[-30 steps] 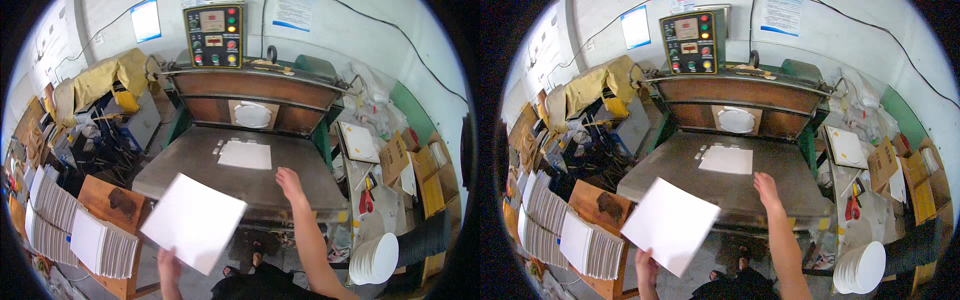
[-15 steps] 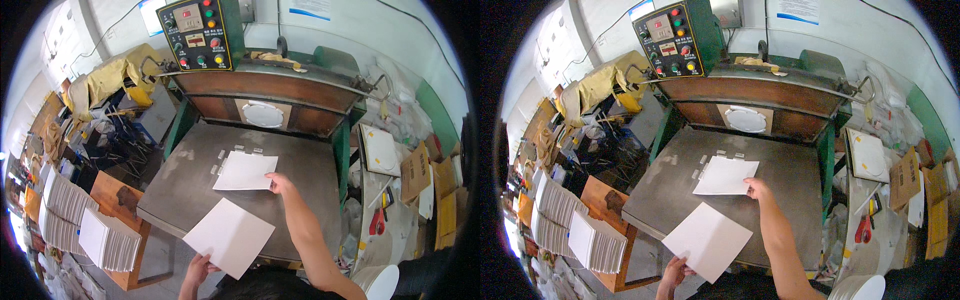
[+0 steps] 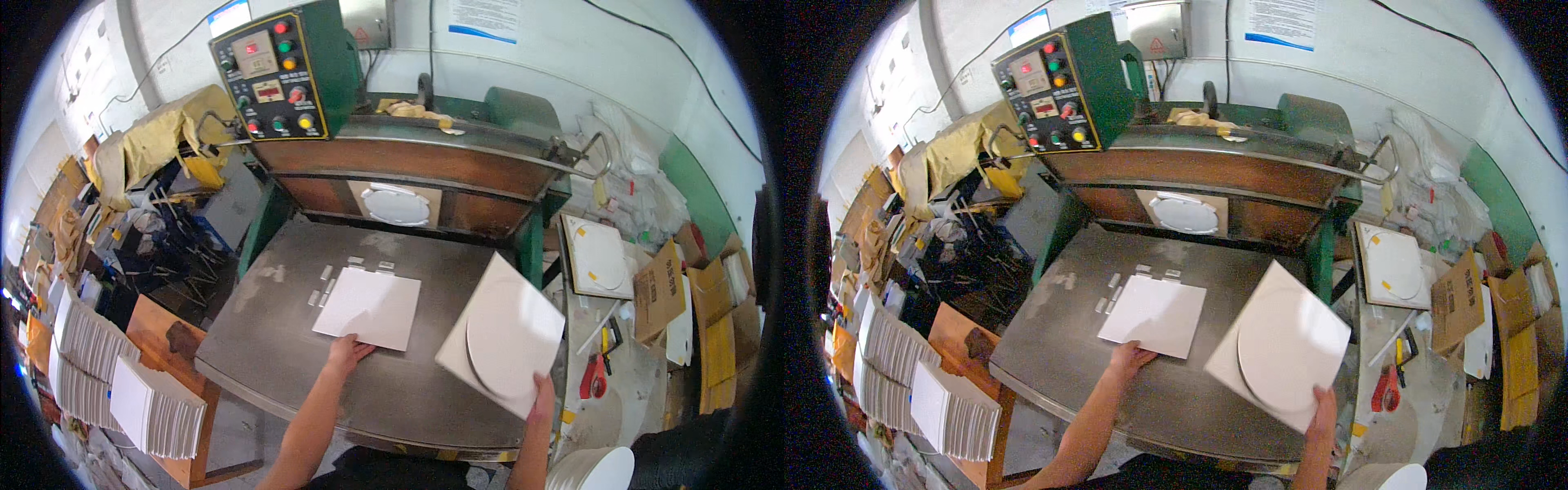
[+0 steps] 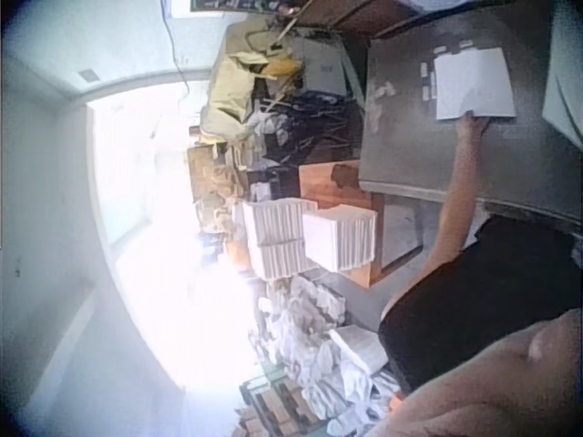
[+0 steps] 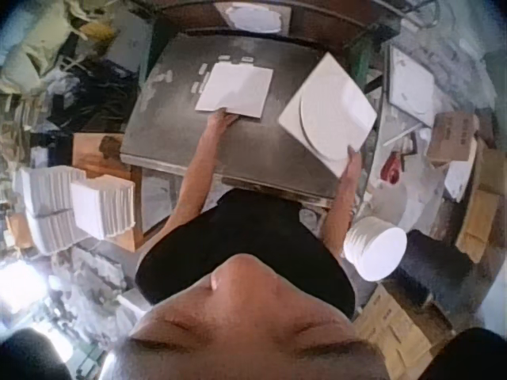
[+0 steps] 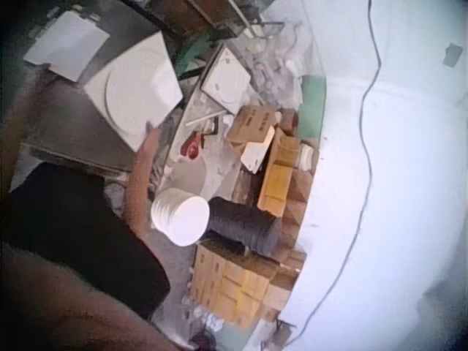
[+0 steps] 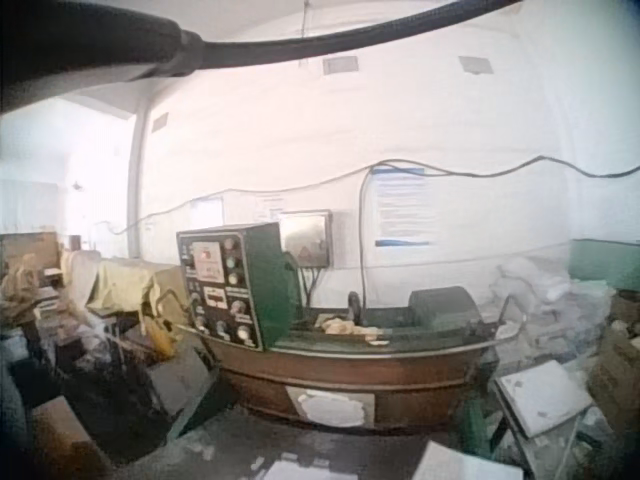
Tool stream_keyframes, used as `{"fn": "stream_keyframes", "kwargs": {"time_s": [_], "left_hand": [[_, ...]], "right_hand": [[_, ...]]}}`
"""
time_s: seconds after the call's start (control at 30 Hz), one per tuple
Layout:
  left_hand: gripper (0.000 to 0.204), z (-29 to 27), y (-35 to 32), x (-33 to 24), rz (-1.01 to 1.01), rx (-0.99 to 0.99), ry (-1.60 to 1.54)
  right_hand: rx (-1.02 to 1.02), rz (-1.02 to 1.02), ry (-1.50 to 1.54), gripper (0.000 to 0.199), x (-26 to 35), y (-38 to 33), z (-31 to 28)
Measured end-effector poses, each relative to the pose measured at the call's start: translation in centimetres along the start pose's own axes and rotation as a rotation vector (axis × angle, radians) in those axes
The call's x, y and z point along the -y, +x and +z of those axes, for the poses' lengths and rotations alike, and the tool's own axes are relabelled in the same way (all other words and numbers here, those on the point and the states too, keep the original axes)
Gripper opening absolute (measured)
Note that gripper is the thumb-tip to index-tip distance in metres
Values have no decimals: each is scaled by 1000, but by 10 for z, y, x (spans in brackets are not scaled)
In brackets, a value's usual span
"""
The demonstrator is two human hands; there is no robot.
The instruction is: The person places square paper sheets into a die-cutting machine one at a time, removes the resulting circular cutouts, and stacks them on a nearby table.
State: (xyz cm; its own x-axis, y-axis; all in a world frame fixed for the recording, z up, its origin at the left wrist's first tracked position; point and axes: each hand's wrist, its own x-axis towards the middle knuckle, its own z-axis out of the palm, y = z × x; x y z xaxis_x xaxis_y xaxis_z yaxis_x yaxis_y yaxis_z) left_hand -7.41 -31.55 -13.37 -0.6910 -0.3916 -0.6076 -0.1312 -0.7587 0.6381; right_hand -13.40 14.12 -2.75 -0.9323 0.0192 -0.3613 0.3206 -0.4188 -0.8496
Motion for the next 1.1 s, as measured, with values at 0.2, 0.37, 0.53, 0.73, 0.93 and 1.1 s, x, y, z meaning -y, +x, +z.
{"fn": "stream_keyframes", "kwargs": {"time_s": [0.2,0.37,0.53,0.73,0.93,1.1], "left_hand": [[49,-25,-6,38,571,-245,932],[56,102,12,37,990,-70,1649],[56,125,37,45,889,-25,1898],[39,121,-35,56,576,691,1071],[41,129,-217,30,-103,1149,787],[38,112,-275,78,-202,1256,1026]], "right_hand": [[-222,-78,2,50,-27,-128,-55],[-301,-160,-219,54,-32,-173,-22],[-386,-201,61,59,-18,-243,26],[-573,-128,184,48,-37,-296,22],[-591,-116,281,40,-68,-333,-4],[-573,-24,329,33,-102,-365,-49]]}}
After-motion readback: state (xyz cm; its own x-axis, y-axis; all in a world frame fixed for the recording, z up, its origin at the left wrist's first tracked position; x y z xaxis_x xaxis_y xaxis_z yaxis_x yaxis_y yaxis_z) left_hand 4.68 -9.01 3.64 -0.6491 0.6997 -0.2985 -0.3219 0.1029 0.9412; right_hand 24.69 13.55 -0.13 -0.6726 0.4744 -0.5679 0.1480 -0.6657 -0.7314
